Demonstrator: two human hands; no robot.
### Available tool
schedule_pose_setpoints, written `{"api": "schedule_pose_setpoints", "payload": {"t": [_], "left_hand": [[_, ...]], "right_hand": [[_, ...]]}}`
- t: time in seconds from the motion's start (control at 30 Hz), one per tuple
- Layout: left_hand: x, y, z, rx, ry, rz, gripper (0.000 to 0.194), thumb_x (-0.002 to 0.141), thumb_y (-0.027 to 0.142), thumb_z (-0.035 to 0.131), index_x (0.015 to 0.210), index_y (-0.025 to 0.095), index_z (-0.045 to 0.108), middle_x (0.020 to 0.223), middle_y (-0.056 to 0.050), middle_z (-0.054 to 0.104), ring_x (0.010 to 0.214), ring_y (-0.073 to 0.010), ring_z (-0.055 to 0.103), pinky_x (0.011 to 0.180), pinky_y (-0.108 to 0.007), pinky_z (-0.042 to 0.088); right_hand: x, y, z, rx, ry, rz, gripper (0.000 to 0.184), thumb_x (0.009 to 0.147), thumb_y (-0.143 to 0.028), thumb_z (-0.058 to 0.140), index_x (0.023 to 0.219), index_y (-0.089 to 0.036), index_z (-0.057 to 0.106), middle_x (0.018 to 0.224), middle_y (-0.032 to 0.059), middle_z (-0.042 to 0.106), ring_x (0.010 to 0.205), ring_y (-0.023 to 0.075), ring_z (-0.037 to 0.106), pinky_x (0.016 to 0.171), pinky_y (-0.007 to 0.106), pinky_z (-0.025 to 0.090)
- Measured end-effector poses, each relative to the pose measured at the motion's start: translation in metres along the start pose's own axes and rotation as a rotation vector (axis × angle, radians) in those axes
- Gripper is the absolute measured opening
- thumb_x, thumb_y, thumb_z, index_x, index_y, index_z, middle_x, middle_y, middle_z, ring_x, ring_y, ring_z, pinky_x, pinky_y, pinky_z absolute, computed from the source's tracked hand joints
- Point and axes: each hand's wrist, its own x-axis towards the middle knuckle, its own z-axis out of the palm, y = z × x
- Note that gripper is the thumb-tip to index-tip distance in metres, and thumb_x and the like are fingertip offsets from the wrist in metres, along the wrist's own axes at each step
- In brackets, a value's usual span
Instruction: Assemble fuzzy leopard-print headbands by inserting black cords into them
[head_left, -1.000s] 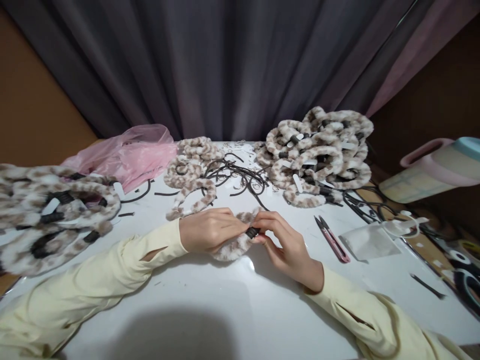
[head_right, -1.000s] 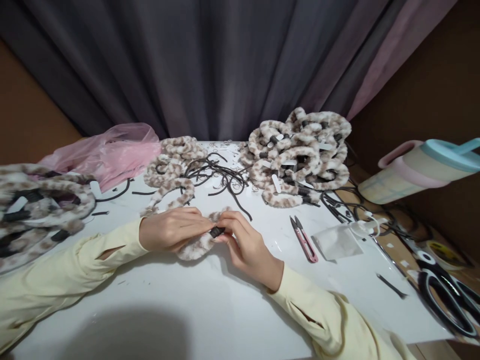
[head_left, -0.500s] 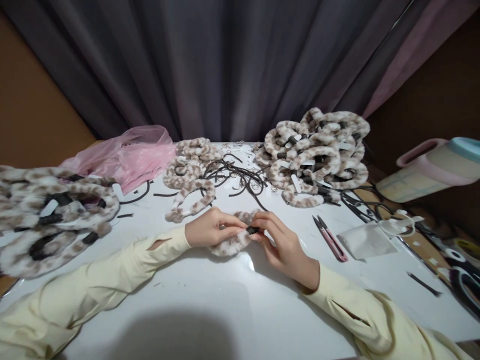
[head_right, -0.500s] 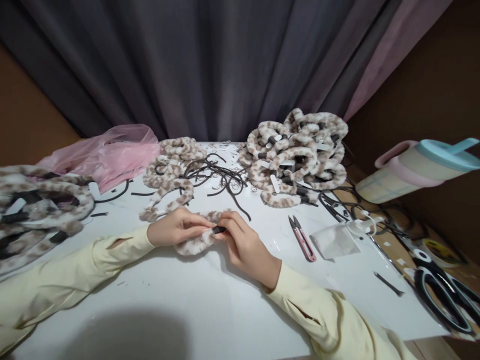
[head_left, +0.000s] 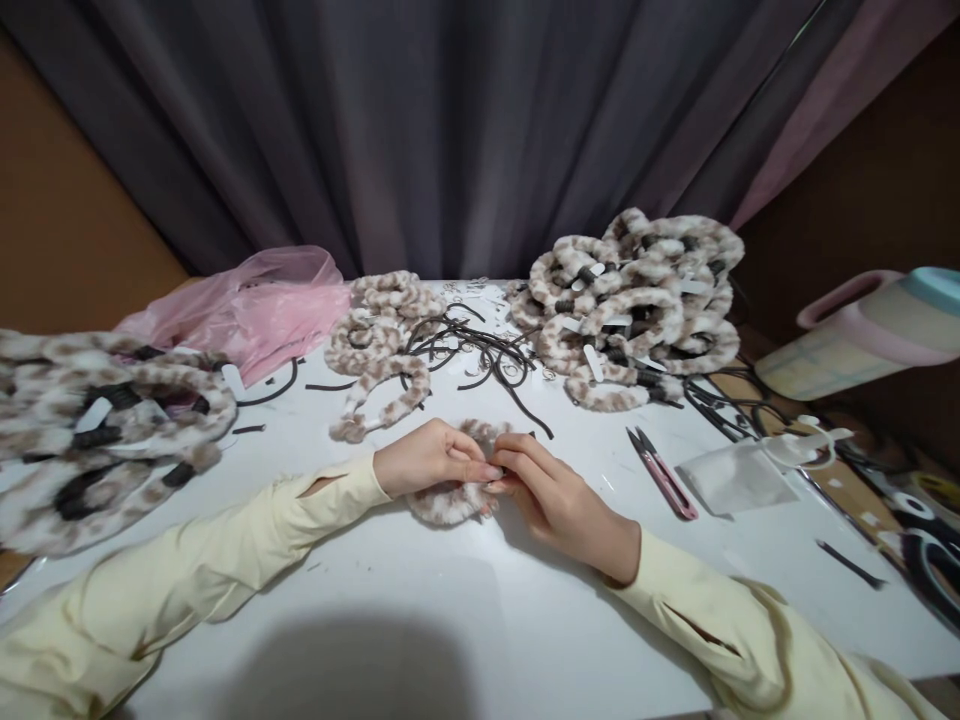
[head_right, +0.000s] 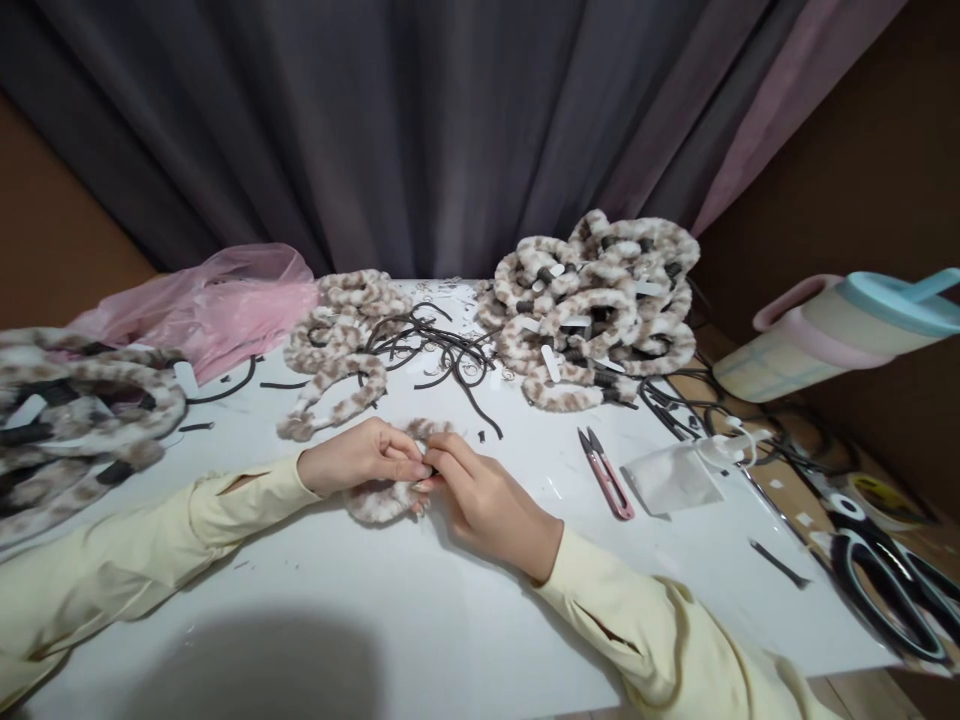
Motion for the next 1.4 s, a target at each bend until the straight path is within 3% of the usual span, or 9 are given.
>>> {"api": "schedule_pose_setpoints", "payload": {"t": [0.13,0.23,0.4,0.6,0.73,0.83,0.97,1.17,1.4], "left_hand": [[0.0,0.002,0.0,-0.021,-0.016,-0.02,0.035,0.064,0.041,0.072,0.076,0.009,0.065,0.069,-0.003,0.068,0.064,-0.0143,0.062,0.069,-0.025,0.047],[0.001,0.007,-0.003,0.049,-0.04,-0.042,0.038,0.066,0.047,0.07,0.067,0.009,0.063,0.056,0.001,0.06,0.053,-0.0091,0.053,0.059,-0.021,0.043],[0.004,0.013,-0.01,0.043,0.024,-0.106,0.049,0.059,0.058,0.068,0.061,0.009,0.06,0.051,0.004,0.052,0.045,-0.0042,0.041,0.046,-0.018,0.032],[0.006,0.0,-0.004,-0.113,-0.037,-0.036,0.036,0.058,0.035,0.079,0.076,0.008,0.062,0.07,-0.002,0.066,0.066,-0.0105,0.061,0.067,-0.021,0.044],[0.007,-0.004,0.0,-0.177,0.014,-0.029,0.031,0.06,0.025,0.079,0.081,0.008,0.064,0.076,-0.003,0.069,0.073,-0.0122,0.064,0.075,-0.024,0.046],[0.008,-0.003,0.001,-0.207,0.02,-0.034,0.033,0.058,0.021,0.079,0.086,0.008,0.066,0.075,-0.003,0.07,0.072,-0.0123,0.064,0.078,-0.025,0.047],[0.007,-0.003,0.0,-0.201,0.018,-0.047,0.034,0.057,0.021,0.08,0.085,0.009,0.067,0.077,-0.004,0.071,0.072,-0.0133,0.065,0.078,-0.027,0.048],[0.006,-0.003,-0.005,-0.054,-0.069,-0.017,0.029,0.064,0.031,0.075,0.082,0.01,0.066,0.075,-0.002,0.07,0.071,-0.0136,0.064,0.075,-0.025,0.048],[0.005,-0.002,0.0,0.069,-0.112,-0.032,0.031,0.07,0.041,0.069,0.084,0.014,0.061,0.059,0.002,0.065,0.051,-0.0121,0.061,0.057,-0.022,0.047]], "right_hand": [[0.001,-0.001,0.0,0.064,0.027,0.019,0.023,0.084,-0.007,0.04,0.104,-0.017,0.044,0.102,0.0126,0.052,0.09,0.0197,0.056,0.073,0.032,0.052],[0.003,-0.002,-0.002,0.085,0.014,0.023,0.021,0.085,-0.008,0.041,0.103,-0.018,0.045,0.103,0.0129,0.051,0.091,0.0195,0.055,0.073,0.031,0.052],[0.005,-0.003,-0.003,0.101,-0.013,0.025,0.02,0.087,-0.011,0.043,0.106,-0.018,0.045,0.106,0.0128,0.051,0.097,0.0201,0.054,0.081,0.034,0.05],[0.004,-0.002,-0.002,0.132,-0.038,0.034,0.021,0.086,-0.01,0.042,0.105,-0.018,0.044,0.106,0.013,0.05,0.097,0.0203,0.054,0.08,0.034,0.051],[0.004,0.001,0.001,0.167,0.001,0.049,0.028,0.084,-0.008,0.044,0.11,-0.018,0.043,0.108,0.0127,0.05,0.099,0.0195,0.054,0.081,0.033,0.05],[0.001,0.003,0.003,0.2,-0.005,0.088,0.04,0.08,-0.004,0.044,0.117,-0.019,0.038,0.105,0.011,0.054,0.091,0.0179,0.057,0.073,0.03,0.051],[-0.002,0.006,0.005,0.215,-0.046,0.148,0.046,0.078,-0.003,0.043,0.12,-0.02,0.034,0.094,0.0071,0.059,0.076,0.0159,0.058,0.064,0.027,0.049],[0.0,0.003,0.003,0.229,-0.082,0.135,0.044,0.078,-0.004,0.045,0.118,-0.019,0.034,0.094,0.0075,0.061,0.076,0.0161,0.059,0.064,0.027,0.048],[0.001,0.004,0.002,0.196,-0.11,0.113,0.044,0.075,-0.003,0.045,0.115,-0.018,0.035,0.089,0.0065,0.06,0.071,0.0162,0.058,0.061,0.026,0.047]]}}
